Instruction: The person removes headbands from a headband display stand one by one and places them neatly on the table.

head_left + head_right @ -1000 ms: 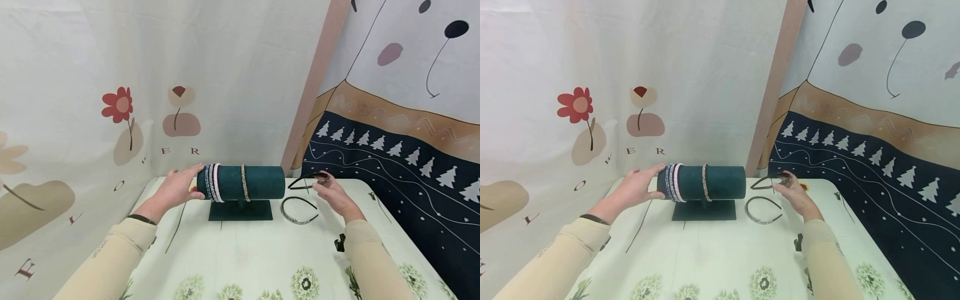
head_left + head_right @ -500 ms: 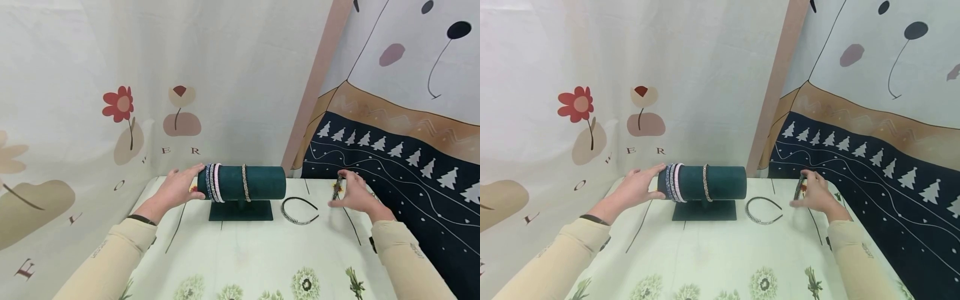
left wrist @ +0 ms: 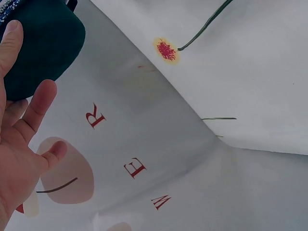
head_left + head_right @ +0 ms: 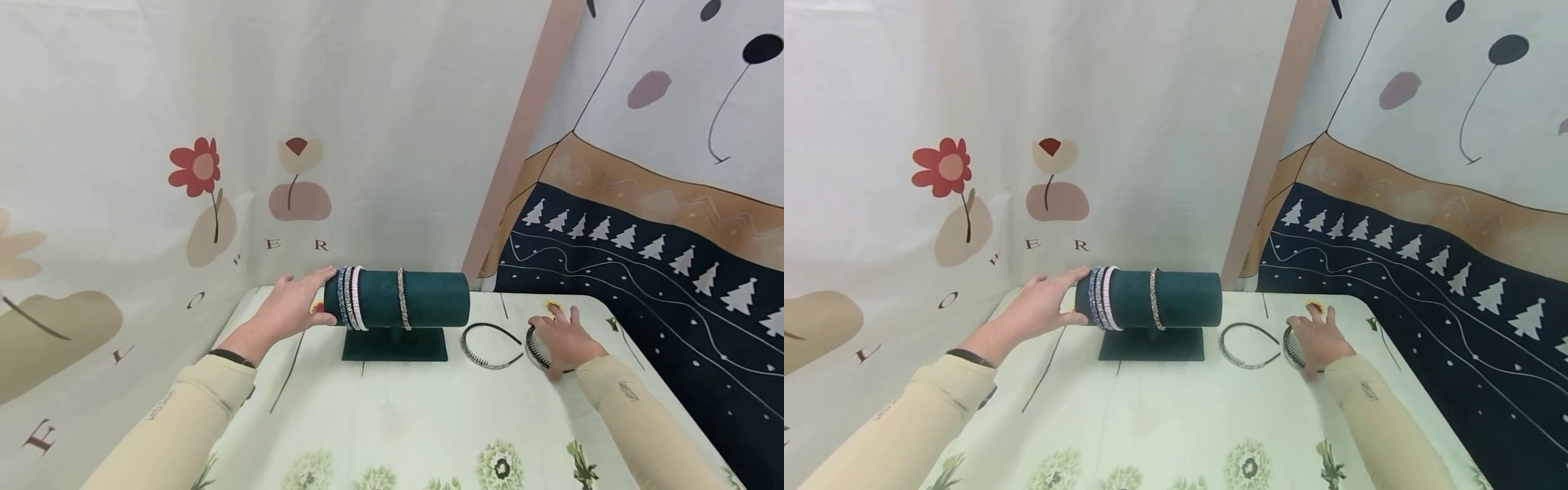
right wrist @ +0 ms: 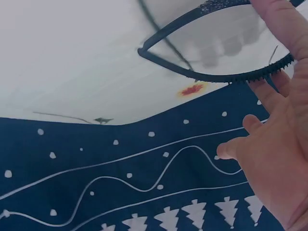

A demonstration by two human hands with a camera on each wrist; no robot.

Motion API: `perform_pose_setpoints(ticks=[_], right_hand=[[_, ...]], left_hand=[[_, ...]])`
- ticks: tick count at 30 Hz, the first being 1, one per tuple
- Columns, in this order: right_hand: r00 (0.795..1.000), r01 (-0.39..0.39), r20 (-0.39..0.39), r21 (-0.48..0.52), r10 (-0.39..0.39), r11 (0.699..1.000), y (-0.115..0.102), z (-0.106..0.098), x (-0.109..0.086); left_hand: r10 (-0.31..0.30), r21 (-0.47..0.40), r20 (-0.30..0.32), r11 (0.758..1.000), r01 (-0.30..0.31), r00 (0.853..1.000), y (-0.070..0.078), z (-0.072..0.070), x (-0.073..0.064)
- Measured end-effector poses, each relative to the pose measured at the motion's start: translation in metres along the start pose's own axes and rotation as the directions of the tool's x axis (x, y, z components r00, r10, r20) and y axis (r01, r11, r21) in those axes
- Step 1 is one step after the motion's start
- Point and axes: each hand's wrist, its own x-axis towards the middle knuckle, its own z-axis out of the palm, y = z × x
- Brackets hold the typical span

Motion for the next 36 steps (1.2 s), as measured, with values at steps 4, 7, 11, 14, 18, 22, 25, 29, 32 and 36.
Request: perform_pose_setpoints(ticks=[4,7,11,14,18,22,25,29,32,36], right_hand=[[0.999,0.017,0.03,-0.014,-0.017,1.0,0.0,0.001,0.003],[0.998,0.017,0.061,0.0,-0.017,1.0,-0.001,0.0,0.004],[0.996,0.002,0.085,0.041,-0.006,0.999,-0.003,-0.005,0.002],[0.994,-0.031,0.104,0.075,0.023,0.997,-0.003,-0.011,0.002],[0.991,-0.098,0.103,0.169,0.081,0.981,0.002,-0.022,0.008],[0.989,-0.145,0.011,0.333,0.15,0.932,0.0,-0.036,0.018],[0.975,-0.13,-0.097,0.473,0.198,0.871,-0.014,-0.053,0.029],[0.952,-0.034,-0.228,0.583,0.204,0.812,-0.05,-0.079,0.046],[0.938,0.075,-0.322,0.555,0.131,0.828,-0.086,-0.1,0.056],[0.902,0.258,-0.422,0.351,-0.093,0.9,-0.138,-0.12,0.066]], left_hand=[[-0.005,-0.002,0.001,1.0,0.005,1.0,0.0,0.001,0.001],[-0.006,-0.002,0.002,1.0,0.006,1.0,0.0,0.002,0.001],[-0.008,0.001,0.004,1.0,0.008,1.0,0.0,0.004,0.0],[-0.013,-0.002,0.006,1.0,0.013,1.0,0.001,0.004,0.0],[-0.015,-0.003,0.006,1.0,0.015,1.0,0.001,0.003,0.0],[-0.015,-0.004,0.005,1.0,0.015,1.0,0.001,0.002,-0.001],[-0.022,-0.01,0.005,1.0,0.022,1.0,0.001,0.001,-0.001],[-0.02,-0.007,0.001,1.0,0.02,1.0,0.001,0.001,-0.001],[-0.012,0.005,0.0,1.0,0.012,1.0,0.001,0.002,-0.001],[-0.012,0.018,-0.005,1.0,0.012,1.0,0.001,0.003,-0.001]])
